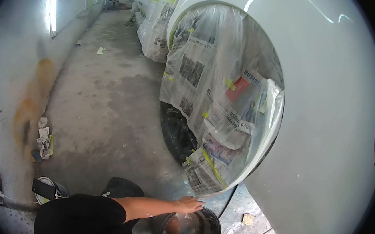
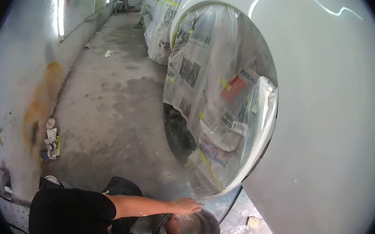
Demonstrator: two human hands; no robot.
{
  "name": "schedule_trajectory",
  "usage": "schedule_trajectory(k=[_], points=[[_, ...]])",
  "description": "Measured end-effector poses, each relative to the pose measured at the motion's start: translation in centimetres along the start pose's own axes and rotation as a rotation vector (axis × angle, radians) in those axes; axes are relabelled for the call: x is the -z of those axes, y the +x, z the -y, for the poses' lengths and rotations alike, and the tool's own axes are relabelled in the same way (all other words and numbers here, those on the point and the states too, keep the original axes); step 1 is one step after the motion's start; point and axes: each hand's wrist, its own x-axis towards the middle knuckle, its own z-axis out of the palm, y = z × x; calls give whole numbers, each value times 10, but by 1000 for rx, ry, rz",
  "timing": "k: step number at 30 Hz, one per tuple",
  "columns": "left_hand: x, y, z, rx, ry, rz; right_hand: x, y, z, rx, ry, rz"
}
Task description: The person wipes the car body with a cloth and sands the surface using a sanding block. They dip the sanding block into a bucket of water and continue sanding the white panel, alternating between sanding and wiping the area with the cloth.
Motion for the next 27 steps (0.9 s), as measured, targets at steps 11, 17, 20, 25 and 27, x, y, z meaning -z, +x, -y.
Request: schedule_trajectory(k=[11, 17, 20, 25, 27], points=[[-2, -39, -19, 269, 83, -79, 52, -103, 44, -307, 196, -305], [-5, -33, 1, 21, 70, 68, 4, -93, 81, -533, -136, -416], [-4, -30, -9, -67, 75, 180, -40, -68, 54, -547, -4, -425], [-15, -28, -8, -65, 72, 122, -1, -100, 80, -587, 89, -414], [-17, -39, -14, 22, 61, 21, 18, -113, 71, -625, 87, -401]])
